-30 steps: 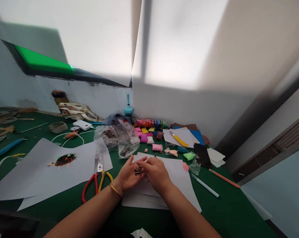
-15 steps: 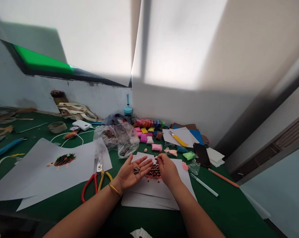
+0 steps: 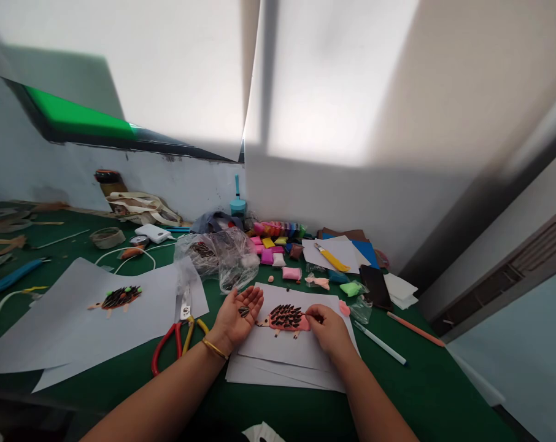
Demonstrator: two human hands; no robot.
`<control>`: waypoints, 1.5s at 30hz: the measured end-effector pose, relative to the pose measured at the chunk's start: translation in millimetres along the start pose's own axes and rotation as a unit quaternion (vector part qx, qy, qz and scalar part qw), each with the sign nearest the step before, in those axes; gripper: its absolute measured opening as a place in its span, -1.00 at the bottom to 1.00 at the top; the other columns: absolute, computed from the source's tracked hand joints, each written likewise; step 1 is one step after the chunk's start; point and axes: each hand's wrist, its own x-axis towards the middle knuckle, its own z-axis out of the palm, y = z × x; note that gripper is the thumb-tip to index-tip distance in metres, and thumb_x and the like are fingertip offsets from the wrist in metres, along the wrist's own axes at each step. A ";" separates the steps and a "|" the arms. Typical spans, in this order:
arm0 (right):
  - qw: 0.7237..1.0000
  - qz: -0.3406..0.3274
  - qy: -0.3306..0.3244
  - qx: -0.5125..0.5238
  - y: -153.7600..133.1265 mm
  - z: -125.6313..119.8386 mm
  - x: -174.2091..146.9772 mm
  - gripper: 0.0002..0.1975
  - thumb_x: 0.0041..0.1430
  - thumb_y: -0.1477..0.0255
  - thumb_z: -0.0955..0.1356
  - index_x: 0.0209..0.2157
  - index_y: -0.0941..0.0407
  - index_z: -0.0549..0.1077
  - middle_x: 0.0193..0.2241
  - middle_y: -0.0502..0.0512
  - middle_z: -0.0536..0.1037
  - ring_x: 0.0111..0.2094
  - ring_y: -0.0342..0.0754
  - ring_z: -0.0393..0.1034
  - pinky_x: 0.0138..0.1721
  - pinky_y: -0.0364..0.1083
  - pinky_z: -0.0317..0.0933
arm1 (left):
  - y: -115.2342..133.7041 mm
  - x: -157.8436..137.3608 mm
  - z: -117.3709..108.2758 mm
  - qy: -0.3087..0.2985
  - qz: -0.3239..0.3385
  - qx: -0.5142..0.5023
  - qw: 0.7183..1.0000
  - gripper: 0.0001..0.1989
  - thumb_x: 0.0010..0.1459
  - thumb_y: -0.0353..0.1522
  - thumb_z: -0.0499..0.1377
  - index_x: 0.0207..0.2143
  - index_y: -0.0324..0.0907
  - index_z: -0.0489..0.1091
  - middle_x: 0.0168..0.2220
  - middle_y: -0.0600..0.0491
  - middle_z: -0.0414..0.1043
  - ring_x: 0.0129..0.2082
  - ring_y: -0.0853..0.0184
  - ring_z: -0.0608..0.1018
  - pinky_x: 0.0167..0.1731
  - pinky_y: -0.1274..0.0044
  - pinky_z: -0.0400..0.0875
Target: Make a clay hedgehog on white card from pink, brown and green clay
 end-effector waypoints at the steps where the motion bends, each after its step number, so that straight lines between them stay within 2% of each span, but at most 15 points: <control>1: 1.000 -0.001 0.001 -0.002 0.6 0.5 -0.1 -0.80 0.02 0.31 0.25 -0.40 0.06 0.47 -0.39 0.05 0.54 -0.34 0.00 0.41 -0.30 -0.05 0.26 | -0.2 0.1 -0.2 0.000 0.000 0.001 1.000 -0.72 0.20 -0.24 0.04 -0.26 -0.31 0.36 -0.26 -0.19 0.48 -0.21 0.21 0.56 -0.21 0.38 0.50; 5: 1.000 -0.008 0.008 -0.016 2.4 2.9 -0.5 -0.76 0.07 0.30 0.22 -0.33 0.04 0.49 -0.28 0.08 0.54 -0.22 0.04 0.40 -0.18 -0.01 0.25 | -0.6 1.4 -1.4 -0.004 0.002 0.004 1.000 -0.73 0.19 -0.25 0.06 -0.26 -0.31 0.36 -0.26 -0.18 0.48 -0.20 0.21 0.56 -0.20 0.38 0.49; 13: 0.998 -0.028 -0.001 -0.063 -0.6 5.1 -1.8 -0.80 0.05 0.32 0.23 -0.41 0.07 0.45 -0.38 0.07 0.51 -0.33 0.01 0.38 -0.33 -0.05 0.22 | -1.3 3.2 -2.8 -0.006 -0.001 0.006 1.000 -0.73 0.19 -0.24 0.07 -0.25 -0.30 0.37 -0.25 -0.19 0.48 -0.20 0.20 0.56 -0.21 0.37 0.50; 31: 0.983 -0.070 -0.048 -0.161 -7.5 4.3 0.4 -0.81 0.10 0.40 0.21 -0.43 0.06 0.45 -0.38 0.06 0.48 -0.30 -0.02 0.34 -0.30 -0.08 0.15 | -1.6 1.0 0.1 -0.001 -0.002 0.014 1.000 -0.73 0.19 -0.25 0.07 -0.25 -0.31 0.36 -0.25 -0.17 0.48 -0.19 0.21 0.56 -0.18 0.39 0.49; 38: 0.987 -0.074 -0.048 -0.132 -4.1 6.0 0.5 -0.81 0.10 0.40 0.22 -0.37 0.07 0.47 -0.36 0.07 0.48 -0.28 -0.03 0.34 -0.26 -0.08 0.17 | -1.5 1.0 -0.1 -0.005 -0.001 0.014 1.000 -0.72 0.20 -0.25 0.06 -0.25 -0.32 0.36 -0.25 -0.17 0.48 -0.20 0.22 0.56 -0.17 0.40 0.48; 45: 0.993 -0.058 -0.019 -0.098 1.2 0.3 -2.8 -0.84 0.04 0.37 0.27 -0.34 0.08 0.44 -0.36 0.06 0.44 -0.35 -0.05 0.32 -0.33 -0.10 0.20 | -1.1 1.4 -0.7 -0.004 -0.003 0.015 1.000 -0.73 0.20 -0.25 0.06 -0.26 -0.32 0.37 -0.27 -0.17 0.48 -0.21 0.22 0.56 -0.18 0.40 0.48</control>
